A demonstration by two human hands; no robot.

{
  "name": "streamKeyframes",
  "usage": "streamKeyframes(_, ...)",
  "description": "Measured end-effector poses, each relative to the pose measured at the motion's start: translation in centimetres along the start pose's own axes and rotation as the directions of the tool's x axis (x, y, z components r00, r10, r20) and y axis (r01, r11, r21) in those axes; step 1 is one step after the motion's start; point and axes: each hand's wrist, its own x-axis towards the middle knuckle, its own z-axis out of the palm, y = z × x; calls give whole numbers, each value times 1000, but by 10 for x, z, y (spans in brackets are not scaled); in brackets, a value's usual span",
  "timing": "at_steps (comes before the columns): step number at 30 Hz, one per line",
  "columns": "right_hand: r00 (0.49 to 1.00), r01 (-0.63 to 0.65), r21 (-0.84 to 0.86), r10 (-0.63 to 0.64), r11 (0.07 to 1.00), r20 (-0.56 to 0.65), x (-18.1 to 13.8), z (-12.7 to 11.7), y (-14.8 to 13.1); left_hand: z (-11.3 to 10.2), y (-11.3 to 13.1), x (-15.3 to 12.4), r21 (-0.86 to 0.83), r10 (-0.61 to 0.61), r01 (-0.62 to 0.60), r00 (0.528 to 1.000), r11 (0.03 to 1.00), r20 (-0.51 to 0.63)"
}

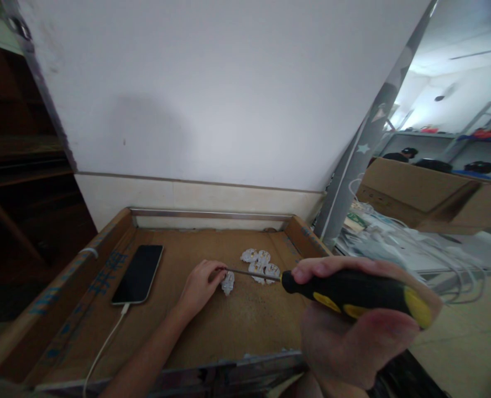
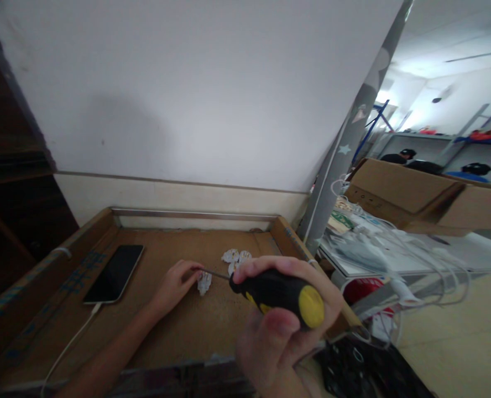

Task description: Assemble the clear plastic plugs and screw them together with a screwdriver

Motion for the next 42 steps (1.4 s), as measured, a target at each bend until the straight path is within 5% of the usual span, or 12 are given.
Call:
streamKeyframes(9, 1000, 7, -51, -7, 999, 12, 1, 2, 1, 1, -1, 0, 30, 39, -39, 999, 999, 14)
streamKeyframes(32, 989, -107, 173, 86, 979, 122, 16, 14, -9, -1, 2, 0, -29, 82, -81, 996, 996, 40)
streamKeyframes(42, 985, -5, 188, -28, 982, 171, 20, 12, -7, -2, 4, 0, -16, 85, -84, 996, 996, 37)
